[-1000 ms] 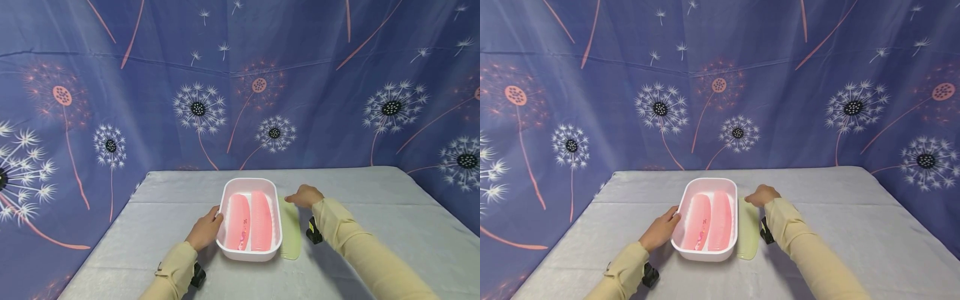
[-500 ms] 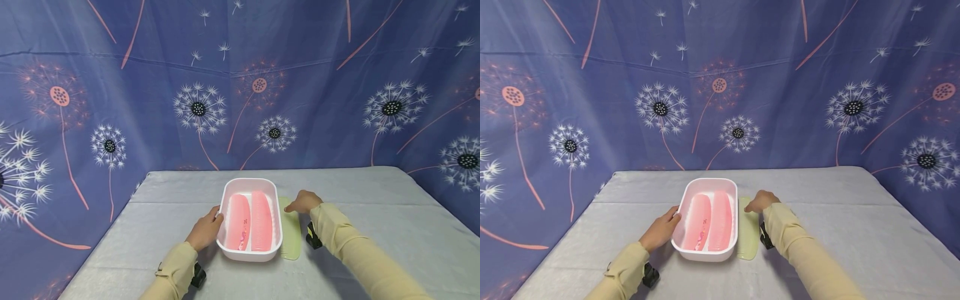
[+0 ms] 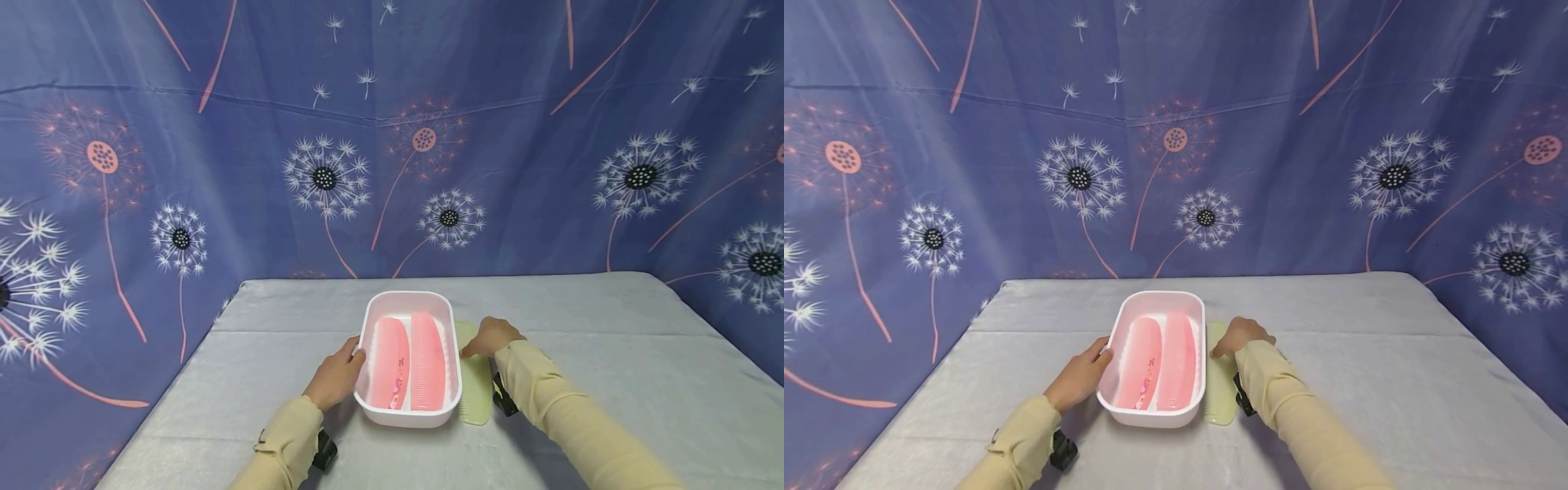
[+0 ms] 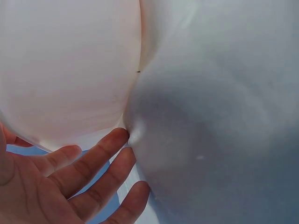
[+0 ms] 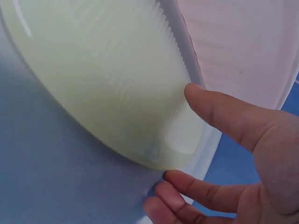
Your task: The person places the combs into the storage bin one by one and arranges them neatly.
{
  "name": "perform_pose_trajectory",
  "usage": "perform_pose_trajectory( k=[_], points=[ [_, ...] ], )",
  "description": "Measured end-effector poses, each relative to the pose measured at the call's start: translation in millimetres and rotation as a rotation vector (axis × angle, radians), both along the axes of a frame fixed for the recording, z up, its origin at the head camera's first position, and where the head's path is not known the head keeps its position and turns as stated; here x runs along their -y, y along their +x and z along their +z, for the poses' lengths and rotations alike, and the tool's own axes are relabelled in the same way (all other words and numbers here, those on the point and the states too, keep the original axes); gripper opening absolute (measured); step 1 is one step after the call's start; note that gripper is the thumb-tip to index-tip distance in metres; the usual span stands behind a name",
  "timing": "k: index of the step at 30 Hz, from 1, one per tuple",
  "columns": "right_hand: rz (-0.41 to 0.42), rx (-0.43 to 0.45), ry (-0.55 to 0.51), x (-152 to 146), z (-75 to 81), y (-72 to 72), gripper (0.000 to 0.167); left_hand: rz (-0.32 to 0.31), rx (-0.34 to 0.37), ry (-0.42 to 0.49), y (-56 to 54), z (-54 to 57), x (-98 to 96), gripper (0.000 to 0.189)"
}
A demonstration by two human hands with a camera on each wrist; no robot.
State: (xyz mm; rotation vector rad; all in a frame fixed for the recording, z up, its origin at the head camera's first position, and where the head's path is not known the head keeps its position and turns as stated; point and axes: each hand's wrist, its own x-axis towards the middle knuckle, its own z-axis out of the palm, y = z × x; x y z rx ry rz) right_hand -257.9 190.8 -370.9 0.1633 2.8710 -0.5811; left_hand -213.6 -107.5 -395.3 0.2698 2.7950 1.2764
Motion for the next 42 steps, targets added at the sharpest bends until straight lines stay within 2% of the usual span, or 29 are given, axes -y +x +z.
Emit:
perform_pose_trajectory(
  k=[4,11,20,28,31,37,42],
  points=[
    [-0.013,-0.003,-0.006,-0.4,-4.1,-2.3,0.048,0.0,-0.005,0.003,1.2,0.8,-0.4,0.048],
    [-0.023,-0.01,-0.051,2.3,2.2,5.6,0.054,-0.004,-0.001,0.004,2.4,2.2,-0.6,0.048],
    [-0.05,0.029,-0.06,6.1,9.4,6.7,0.058,-0.017,-0.012,-0.002,2.0,1.5,0.4,0.047],
    [-0.043,0.018,-0.053,3.5,6.4,4.3,0.057,-0.012,-0.018,-0.007,2.2,0.9,1.0,0.047],
    [-0.027,-0.004,-0.058,-0.2,7.5,5.8,0.053,-0.01,-0.017,-0.007,2.0,0.5,0.8,0.047],
    [-0.012,-0.039,-0.142,-8.0,9.5,10.5,0.031,-0.012,-0.017,-0.008,1.2,0.4,0.5,0.048],
    [-0.041,-0.018,-0.241,-14.0,12.8,11.4,0.03,-0.014,-0.018,-0.007,1.4,0.8,1.3,0.048]
  ],
)
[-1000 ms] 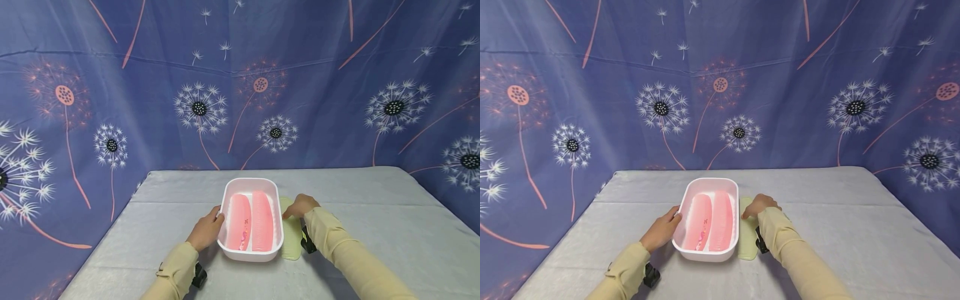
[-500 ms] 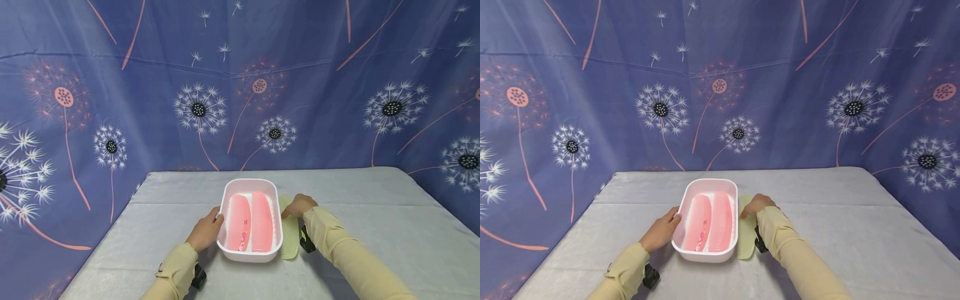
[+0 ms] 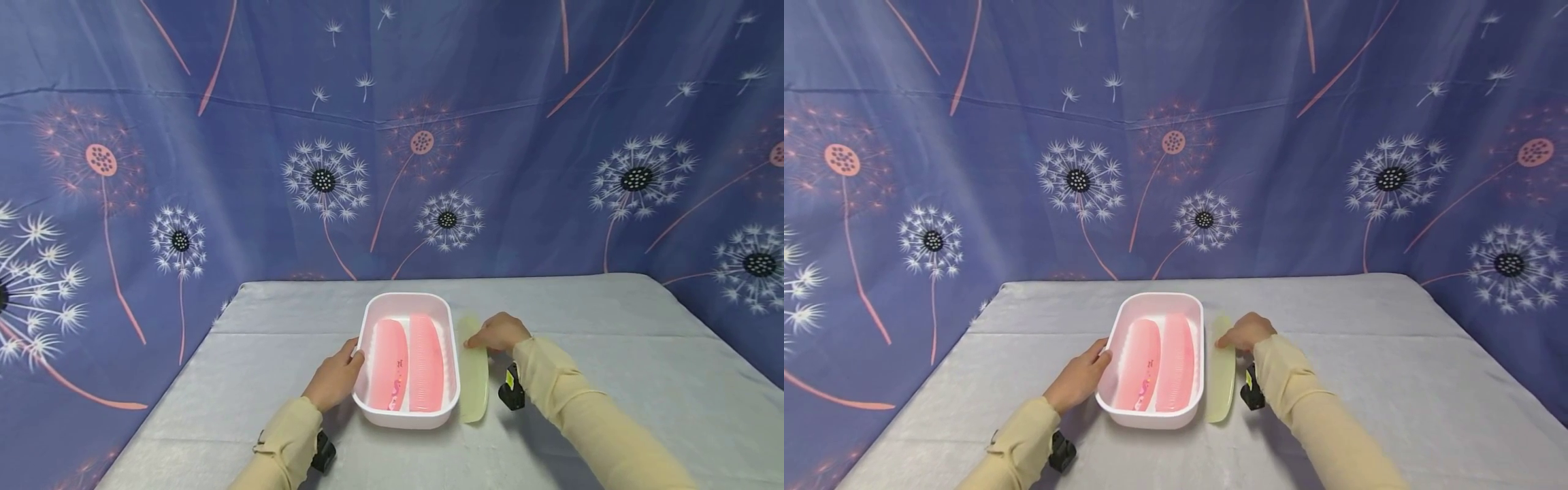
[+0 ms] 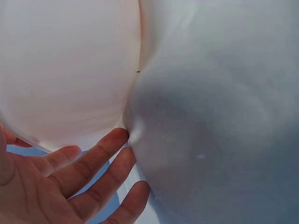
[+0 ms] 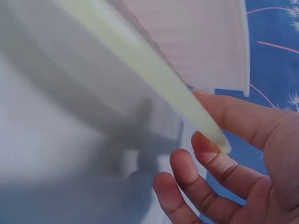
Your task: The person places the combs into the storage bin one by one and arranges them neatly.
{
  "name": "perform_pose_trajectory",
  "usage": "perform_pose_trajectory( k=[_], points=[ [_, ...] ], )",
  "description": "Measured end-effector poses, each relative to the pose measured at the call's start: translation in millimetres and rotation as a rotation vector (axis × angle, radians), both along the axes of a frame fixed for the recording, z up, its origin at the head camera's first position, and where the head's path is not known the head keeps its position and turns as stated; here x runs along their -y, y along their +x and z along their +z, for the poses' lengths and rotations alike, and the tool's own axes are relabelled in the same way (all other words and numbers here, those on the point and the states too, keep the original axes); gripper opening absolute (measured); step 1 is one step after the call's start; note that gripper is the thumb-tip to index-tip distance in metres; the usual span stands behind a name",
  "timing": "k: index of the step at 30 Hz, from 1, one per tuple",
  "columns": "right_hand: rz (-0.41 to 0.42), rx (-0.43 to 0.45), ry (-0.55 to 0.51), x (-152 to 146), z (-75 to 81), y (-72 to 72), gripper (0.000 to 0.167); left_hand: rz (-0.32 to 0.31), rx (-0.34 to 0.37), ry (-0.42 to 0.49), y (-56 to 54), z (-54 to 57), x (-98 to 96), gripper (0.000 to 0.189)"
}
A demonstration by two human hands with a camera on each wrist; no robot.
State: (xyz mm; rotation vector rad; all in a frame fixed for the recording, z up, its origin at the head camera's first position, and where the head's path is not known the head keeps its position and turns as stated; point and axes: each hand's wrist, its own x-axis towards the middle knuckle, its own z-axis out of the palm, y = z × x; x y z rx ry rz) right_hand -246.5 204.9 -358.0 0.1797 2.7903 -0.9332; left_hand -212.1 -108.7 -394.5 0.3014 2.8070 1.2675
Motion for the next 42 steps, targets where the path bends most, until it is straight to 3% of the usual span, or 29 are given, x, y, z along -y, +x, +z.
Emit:
perform_pose_trajectory(
  k=[7,13,26,36,42],
  points=[
    [-0.014,0.012,-0.063,-7.9,9.9,1.7,0.029,-0.006,0.003,0.005,0.8,1.3,0.5,0.048],
    [0.002,0.009,-0.104,-13.1,23.4,5.8,0.065,-0.003,0.01,0.0,1.1,2.6,-0.1,0.048],
    [0.032,0.002,-0.097,-33.6,56.4,8.3,0.044,0.008,0.007,-0.008,2.6,4.9,-0.6,0.048],
    [0.056,-0.029,-0.121,-32.3,87.2,9.3,0.048,0.006,0.016,-0.001,3.4,4.0,-1.3,0.048],
    [0.074,-0.06,-0.14,-25.0,101.1,9.7,0.038,0.005,0.022,-0.003,3.6,4.2,-1.3,0.048]
  ],
)
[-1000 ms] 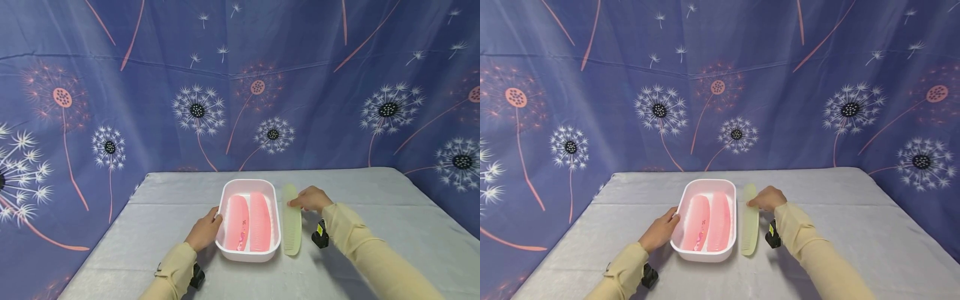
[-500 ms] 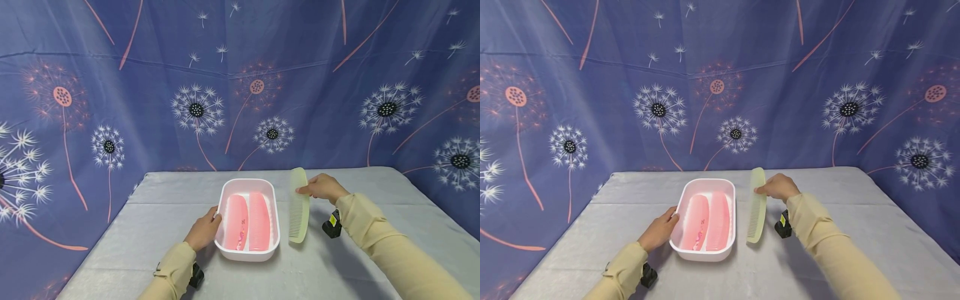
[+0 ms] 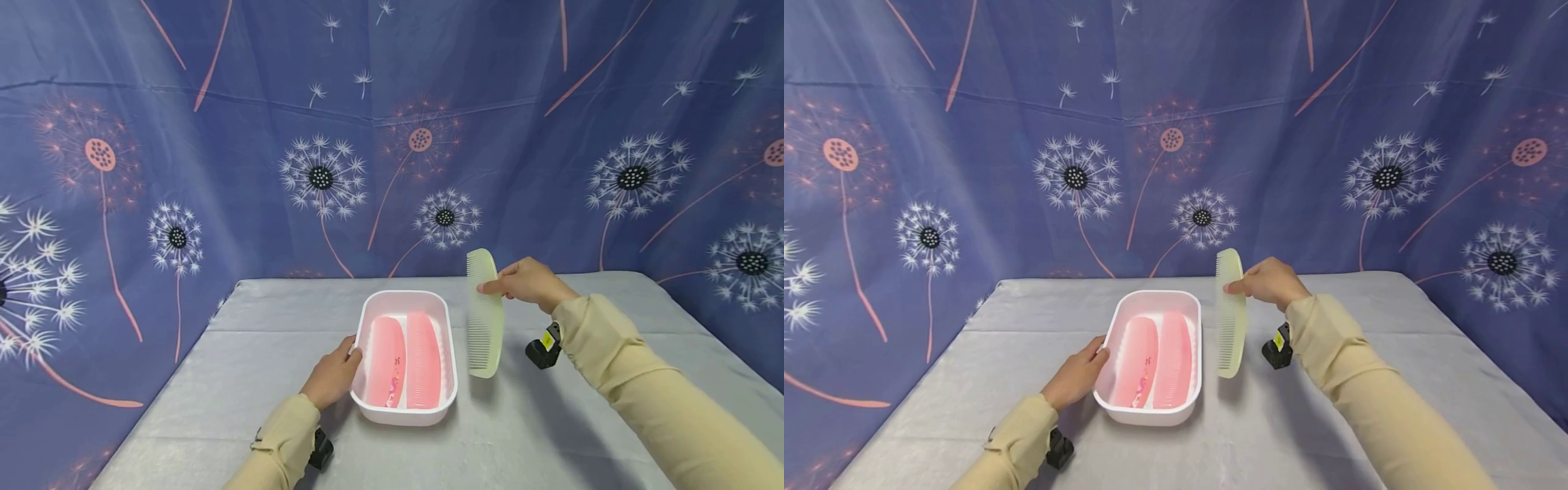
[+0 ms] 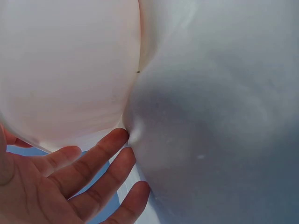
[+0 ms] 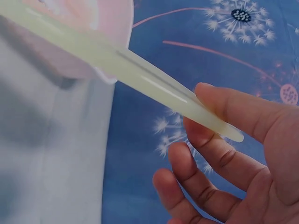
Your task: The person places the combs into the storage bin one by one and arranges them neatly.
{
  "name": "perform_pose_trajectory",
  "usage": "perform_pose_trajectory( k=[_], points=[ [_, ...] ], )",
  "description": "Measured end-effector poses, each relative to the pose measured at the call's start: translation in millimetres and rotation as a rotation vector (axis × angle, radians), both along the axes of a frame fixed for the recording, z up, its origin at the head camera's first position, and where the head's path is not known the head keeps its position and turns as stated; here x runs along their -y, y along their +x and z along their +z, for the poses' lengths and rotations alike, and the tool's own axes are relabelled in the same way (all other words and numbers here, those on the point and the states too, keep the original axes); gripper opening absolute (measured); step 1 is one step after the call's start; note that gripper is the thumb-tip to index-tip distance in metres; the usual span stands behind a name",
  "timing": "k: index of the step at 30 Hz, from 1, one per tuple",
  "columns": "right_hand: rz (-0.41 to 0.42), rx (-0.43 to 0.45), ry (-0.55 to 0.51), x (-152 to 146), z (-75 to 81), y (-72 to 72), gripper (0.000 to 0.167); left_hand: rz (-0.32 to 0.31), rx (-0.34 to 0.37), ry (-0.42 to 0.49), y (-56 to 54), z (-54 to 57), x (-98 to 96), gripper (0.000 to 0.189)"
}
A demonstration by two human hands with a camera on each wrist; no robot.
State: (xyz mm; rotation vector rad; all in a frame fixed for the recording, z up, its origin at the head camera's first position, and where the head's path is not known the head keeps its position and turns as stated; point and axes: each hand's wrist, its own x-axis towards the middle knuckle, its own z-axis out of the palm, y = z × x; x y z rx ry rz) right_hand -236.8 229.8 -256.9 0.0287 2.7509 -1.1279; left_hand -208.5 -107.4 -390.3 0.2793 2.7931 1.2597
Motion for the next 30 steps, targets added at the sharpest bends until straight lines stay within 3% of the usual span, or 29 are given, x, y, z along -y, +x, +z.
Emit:
perform_pose_trajectory(
  k=[7,13,23,30],
  points=[
    [0.012,-0.008,-0.037,16.1,9.7,1.0,0.038,0.001,0.008,0.005,1.2,1.9,-0.1,0.048],
    [0.025,0.001,-0.082,32.9,7.8,-2.5,0.04,0.003,0.017,0.009,1.1,1.4,-0.2,0.048],
    [0.027,-0.002,-0.169,69.1,-8.6,-11.6,0.027,0.003,0.006,0.008,0.1,0.3,0.0,0.047],
    [0.024,0.039,-0.201,95.5,-26.1,-16.2,0.034,0.003,0.005,0.013,0.4,-0.1,-0.5,0.048]
  ],
)
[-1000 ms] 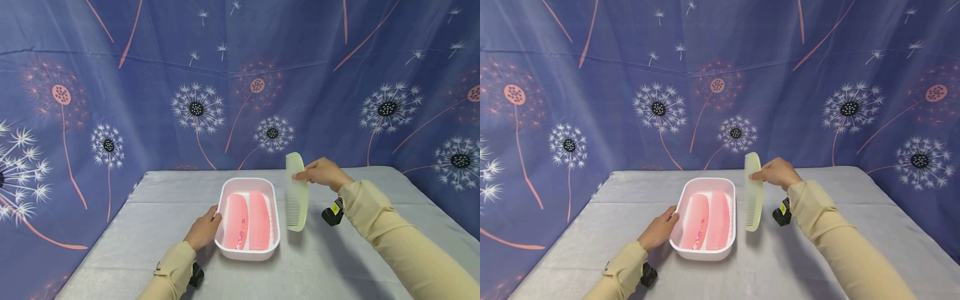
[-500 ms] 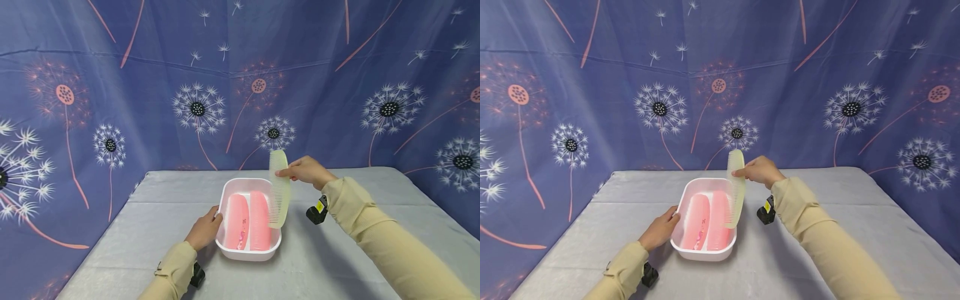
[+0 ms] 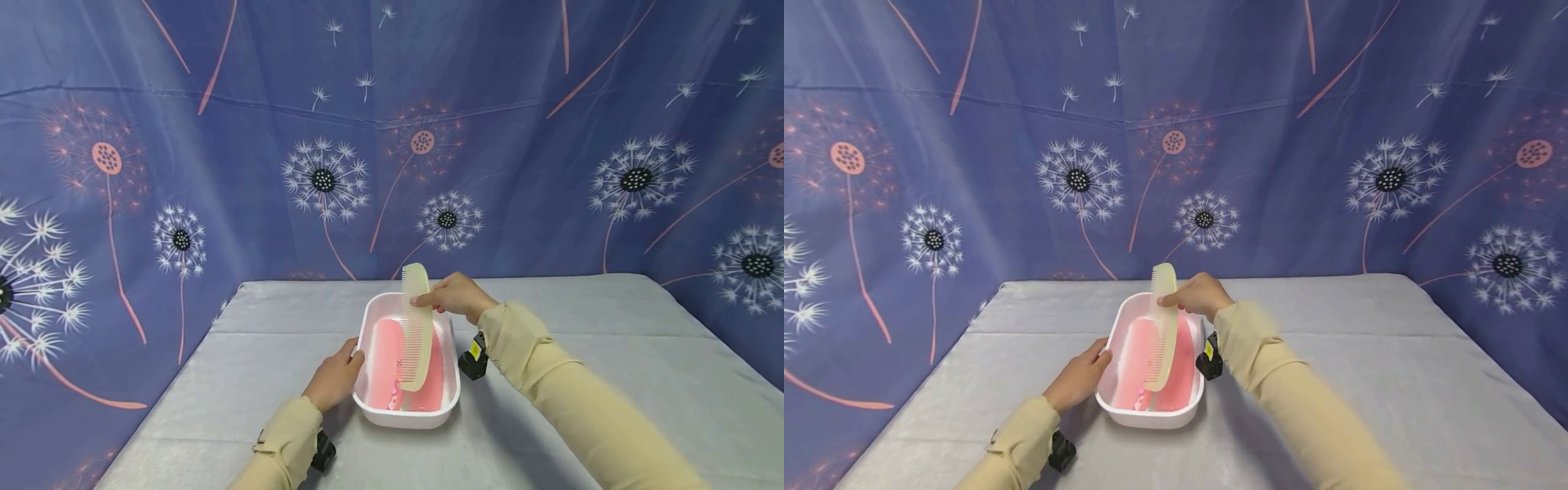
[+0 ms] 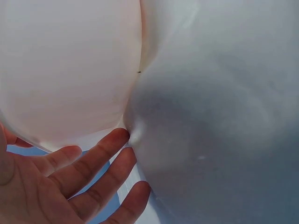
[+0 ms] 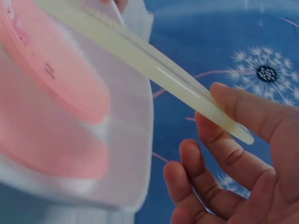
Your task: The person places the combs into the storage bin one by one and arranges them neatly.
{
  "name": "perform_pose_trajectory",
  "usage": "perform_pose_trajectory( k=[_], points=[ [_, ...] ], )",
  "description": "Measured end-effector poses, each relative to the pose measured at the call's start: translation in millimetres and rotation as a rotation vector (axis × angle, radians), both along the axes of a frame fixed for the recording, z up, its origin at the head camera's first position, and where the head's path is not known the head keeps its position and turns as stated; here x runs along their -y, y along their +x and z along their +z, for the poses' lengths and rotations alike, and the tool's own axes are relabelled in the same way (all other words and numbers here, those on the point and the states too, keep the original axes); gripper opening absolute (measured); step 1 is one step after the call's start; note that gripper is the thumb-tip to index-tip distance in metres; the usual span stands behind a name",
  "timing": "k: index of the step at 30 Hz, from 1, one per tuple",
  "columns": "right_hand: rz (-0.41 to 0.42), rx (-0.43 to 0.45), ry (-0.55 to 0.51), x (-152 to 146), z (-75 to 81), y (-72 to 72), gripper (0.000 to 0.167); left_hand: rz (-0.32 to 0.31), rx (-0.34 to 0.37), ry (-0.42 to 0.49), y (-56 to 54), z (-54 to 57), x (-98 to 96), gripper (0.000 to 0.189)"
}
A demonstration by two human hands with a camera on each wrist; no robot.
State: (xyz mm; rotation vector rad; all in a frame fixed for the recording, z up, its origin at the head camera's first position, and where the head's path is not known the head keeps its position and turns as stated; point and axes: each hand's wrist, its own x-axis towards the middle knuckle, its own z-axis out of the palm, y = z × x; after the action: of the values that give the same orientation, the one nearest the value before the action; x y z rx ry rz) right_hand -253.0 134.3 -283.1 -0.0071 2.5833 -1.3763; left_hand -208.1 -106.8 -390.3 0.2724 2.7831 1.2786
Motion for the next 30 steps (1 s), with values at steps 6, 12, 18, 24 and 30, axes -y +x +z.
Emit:
perform_pose_trajectory(
  k=[6,12,18,24,30],
  points=[
    [0.013,-0.01,0.026,20.8,-17.2,-5.8,0.027,0.0,0.0,-0.002,-0.7,-1.1,2.9,0.049],
    [-0.005,-0.014,0.069,38.2,-33.1,-13.5,0.024,0.001,0.0,-0.006,-2.1,-1.2,4.7,0.048],
    [-0.026,0.001,0.159,50.5,-41.8,-15.5,0.029,-0.009,-0.003,-0.006,-2.7,-1.8,3.1,0.047],
    [0.007,0.026,0.211,56.5,-46.1,-17.4,0.03,-0.011,-0.002,-0.018,-5.1,-3.6,2.0,0.048],
    [0.037,0.045,0.265,60.4,-50.2,-20.7,0.032,-0.006,-0.006,-0.026,-7.4,-4.9,2.1,0.047]
  ],
)
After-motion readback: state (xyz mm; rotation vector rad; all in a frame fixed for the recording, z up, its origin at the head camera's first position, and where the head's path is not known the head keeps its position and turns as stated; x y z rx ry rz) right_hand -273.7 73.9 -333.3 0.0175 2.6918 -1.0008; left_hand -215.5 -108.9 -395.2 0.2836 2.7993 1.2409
